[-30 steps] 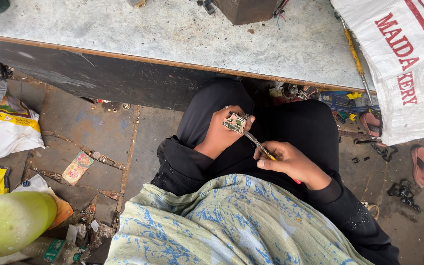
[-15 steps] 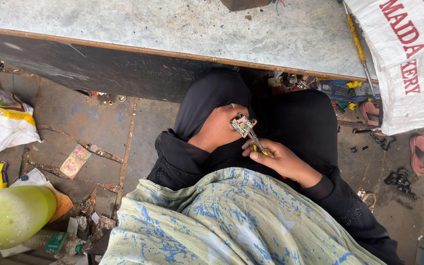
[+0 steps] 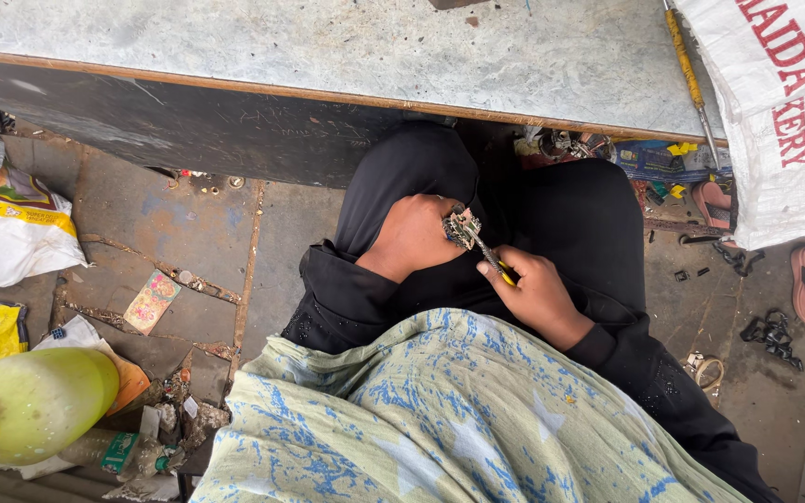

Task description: The person sits on the floor and uses pliers to strip wires and manipulate a small blue electronic component. They repeatedly adjust the component and use the pliers to pull or cut parts of it.

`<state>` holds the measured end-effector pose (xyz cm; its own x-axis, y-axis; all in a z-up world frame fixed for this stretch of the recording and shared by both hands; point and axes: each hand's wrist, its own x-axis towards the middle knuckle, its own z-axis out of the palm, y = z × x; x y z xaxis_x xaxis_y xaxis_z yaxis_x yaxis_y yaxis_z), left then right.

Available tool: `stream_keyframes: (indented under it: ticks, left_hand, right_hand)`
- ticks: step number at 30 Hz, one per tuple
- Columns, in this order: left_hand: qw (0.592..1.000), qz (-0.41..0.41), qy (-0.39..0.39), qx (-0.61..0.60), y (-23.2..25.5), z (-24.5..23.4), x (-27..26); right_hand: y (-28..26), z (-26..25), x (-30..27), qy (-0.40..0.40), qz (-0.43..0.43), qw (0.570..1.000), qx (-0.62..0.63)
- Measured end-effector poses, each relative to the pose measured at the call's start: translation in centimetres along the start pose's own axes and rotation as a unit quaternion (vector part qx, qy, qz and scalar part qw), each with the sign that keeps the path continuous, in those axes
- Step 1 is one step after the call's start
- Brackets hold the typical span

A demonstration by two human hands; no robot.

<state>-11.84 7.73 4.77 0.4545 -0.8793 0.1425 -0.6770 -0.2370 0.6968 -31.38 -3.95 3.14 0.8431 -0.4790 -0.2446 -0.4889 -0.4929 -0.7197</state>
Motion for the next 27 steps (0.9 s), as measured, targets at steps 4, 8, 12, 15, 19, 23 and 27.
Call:
stream_keyframes:
  ticks: [4, 8, 12, 15, 19, 23, 27]
  left_hand:
    - [0.999, -0.006, -0.05, -0.004, 0.4, -0.2, 0.1]
    - [0.997, -0.014, -0.053, -0.054, 0.6, -0.4, 0.3]
    - [0.985, -0.028, -0.096, -0.14, 0.5, -0.6, 0.3]
    - [0.974, -0.047, -0.139, -0.173, 0.3, -0.3, 0.3]
    - [0.956, -0.048, -0.161, -0.239, -0.2, 0.0, 0.4]
    - [0.939, -0.055, -0.192, -0.281, -0.9, 0.3, 0.6]
    - [0.901, -0.027, -0.241, -0.359, -1.5, 0.4, 0.4]
  right_hand:
    - [-0.1, -1.5, 0.5, 0.172, -0.23, 0.949, -0.128]
    - [-0.5, -2.5, 0.8, 0.172, -0.238, 0.941, -0.166]
    - [-0.8, -3.2, 1.0, 0.175, -0.253, 0.934, -0.18]
    - [-0.8, -3.7, 1.3, 0.182, -0.288, 0.922, -0.185]
    - [-0.9, -4.6, 1.5, 0.165, -0.298, 0.921, -0.189]
    - [-1.2, -5.1, 1.9, 0.156, -0.309, 0.919, -0.188]
    - [-1.8, -6.0, 1.9, 0.127, -0.326, 0.915, -0.203]
